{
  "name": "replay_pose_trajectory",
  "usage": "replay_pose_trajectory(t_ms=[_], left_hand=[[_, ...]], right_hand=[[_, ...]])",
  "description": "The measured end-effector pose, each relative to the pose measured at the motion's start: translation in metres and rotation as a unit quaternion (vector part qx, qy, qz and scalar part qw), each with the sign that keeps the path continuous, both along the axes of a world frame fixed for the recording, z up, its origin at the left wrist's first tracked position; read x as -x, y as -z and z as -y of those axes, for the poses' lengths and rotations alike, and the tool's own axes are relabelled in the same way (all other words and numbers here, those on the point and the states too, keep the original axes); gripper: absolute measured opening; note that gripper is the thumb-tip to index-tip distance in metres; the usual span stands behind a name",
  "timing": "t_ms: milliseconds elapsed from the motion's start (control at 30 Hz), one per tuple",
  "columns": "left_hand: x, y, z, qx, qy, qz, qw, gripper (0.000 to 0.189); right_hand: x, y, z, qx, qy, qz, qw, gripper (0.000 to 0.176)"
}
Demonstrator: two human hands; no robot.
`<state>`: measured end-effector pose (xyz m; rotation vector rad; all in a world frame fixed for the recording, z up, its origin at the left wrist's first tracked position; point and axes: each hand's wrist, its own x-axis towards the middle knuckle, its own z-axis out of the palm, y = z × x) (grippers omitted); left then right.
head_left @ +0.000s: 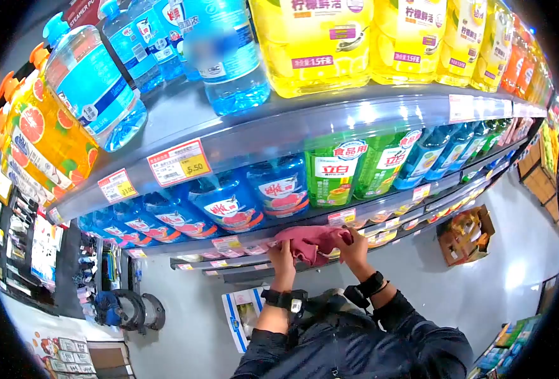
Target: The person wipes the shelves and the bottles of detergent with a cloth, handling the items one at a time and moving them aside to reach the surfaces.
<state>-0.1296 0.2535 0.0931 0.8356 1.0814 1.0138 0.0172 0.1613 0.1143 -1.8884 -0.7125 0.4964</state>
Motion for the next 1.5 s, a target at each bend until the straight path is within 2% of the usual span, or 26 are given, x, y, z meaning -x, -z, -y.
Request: replay_pose_trajectory(t_ms=[33, 100, 133, 167, 233, 267, 333, 433, 500, 533, 567, 600, 633, 667, 700, 767, 800, 900, 933, 967, 1033, 1100, 1233, 1300, 1433, 1500], left_hand=[[-0.008, -0.003, 0.001, -0.001, -0.006, 0.001, 1.000, 0.027], [-0.026, -0.009, 0.005, 0.043, 0.073, 0.039, 0.996, 0.023], [-0.038, 0.000, 0.008, 0.028, 0.045, 0.014, 0.998, 0.022], [-0.051, 0.009, 0.012, 0.012, 0.020, -0.012, 1.000, 0.022], [-0.068, 0.011, 0.022, 0.034, 0.014, -0.024, 0.999, 0.025], [-0.070, 0.013, 0.026, 0.019, 0.041, 0.031, 0.999, 0.025], [-0.067, 0.023, 0.026, 0.050, 0.044, 0.031, 0.997, 0.024], [-0.055, 0.018, 0.033, 0.039, -0.010, 0.056, 0.998, 0.024], [-0.032, 0.013, 0.037, 0.040, 0.003, -0.002, 0.999, 0.027], [-0.025, 0.036, 0.034, -0.016, -0.027, -0.094, 0.995, 0.027], [-0.017, 0.042, 0.037, -0.016, -0.036, -0.102, 0.994, 0.027], [-0.009, 0.047, 0.039, -0.166, -0.043, -0.262, 0.950, 0.026], [-0.004, 0.043, 0.039, -0.306, -0.046, -0.411, 0.858, 0.025], [0.001, 0.039, 0.036, -0.492, -0.129, -0.497, 0.703, 0.022], [0.000, 0.035, 0.037, -0.492, -0.133, -0.503, 0.698, 0.022], [-0.009, 0.005, 0.048, -0.297, -0.132, -0.294, 0.899, 0.022], [-0.009, -0.005, 0.049, -0.258, -0.094, -0.306, 0.912, 0.023], [-0.020, -0.002, 0.039, -0.293, -0.049, -0.235, 0.926, 0.023], [-0.035, -0.034, 0.048, -0.264, -0.066, -0.272, 0.923, 0.029], [-0.042, -0.034, 0.042, -0.264, -0.070, -0.271, 0.923, 0.029], [-0.057, -0.034, 0.035, -0.349, -0.071, -0.300, 0.885, 0.033], [-0.069, -0.040, 0.033, -0.345, -0.085, -0.292, 0.888, 0.032], [-0.067, -0.034, 0.022, -0.293, -0.063, -0.381, 0.875, 0.025], [-0.064, -0.026, 0.017, -0.300, -0.049, -0.444, 0.843, 0.025], [-0.045, -0.031, 0.013, -0.279, -0.054, -0.470, 0.836, 0.025], [-0.029, -0.025, 0.006, -0.284, -0.042, -0.477, 0.831, 0.026]], right_hand=[[-0.006, 0.000, 0.003, 0.001, 0.001, -0.045, 0.999, 0.024], [-0.019, 0.004, 0.008, -0.132, 0.039, 0.103, 0.985, 0.021], [-0.024, -0.008, 0.014, -0.086, 0.047, 0.080, 0.992, 0.021], [-0.032, -0.006, 0.018, -0.080, 0.059, -0.023, 0.995, 0.022], [-0.050, 0.010, 0.020, -0.104, 0.084, 0.222, 0.966, 0.024], [-0.052, 0.013, 0.021, -0.107, 0.076, 0.221, 0.966, 0.024], [-0.059, 0.011, 0.022, -0.152, 0.069, 0.208, 0.964, 0.027], [-0.051, 0.011, 0.023, -0.103, -0.029, 0.134, 0.985, 0.031], [-0.050, 0.030, 0.020, -0.095, -0.092, 0.133, 0.982, 0.028], [-0.048, 0.028, 0.021, -0.065, -0.162, 0.145, 0.974, 0.025], [-0.048, 0.027, 0.022, -0.034, -0.230, 0.157, 0.960, 0.023], [-0.046, 0.028, 0.021, -0.028, -0.247, 0.161, 0.955, 0.021], [-0.048, 0.032, 0.019, -0.032, -0.254, 0.156, 0.954, 0.021], [-0.049, 0.039, 0.017, -0.064, -0.287, 0.191, 0.936, 0.021], [-0.051, 0.046, 0.014, -0.096, -0.317, 0.226, 0.916, 0.021], [-0.053, 0.050, 0.012, -0.086, -0.332, 0.151, 0.927, 0.021], [-0.057, 0.047, 0.012, -0.084, -0.315, 0.117, 0.938, 0.021], [-0.076, 0.014, 0.023, -0.083, -0.270, 0.017, 0.959, 0.025], [-0.081, 0.005, 0.024, -0.092, -0.242, -0.046, 0.965, 0.029], [-0.089, 0.006, 0.024, -0.092, -0.245, -0.045, 0.964, 0.029], [-0.106, 0.007, 0.023, -0.147, -0.160, 0.109, 0.970, 0.033], [-0.111, -0.002, 0.019, -0.208, -0.159, 0.079, 0.962, 0.033], [-0.103, -0.024, 0.017, -0.158, -0.181, 0.046, 0.970, 0.034], [-0.098, -0.021, 0.015, -0.166, -0.163, 0.146, 0.961, 0.031], [-0.083, -0.002, 0.009, -0.131, -0.127, 0.230, 0.956, 0.030], [-0.067, -0.010, 0.005, -0.069, -0.148, 0.200, 0.966, 0.030]])
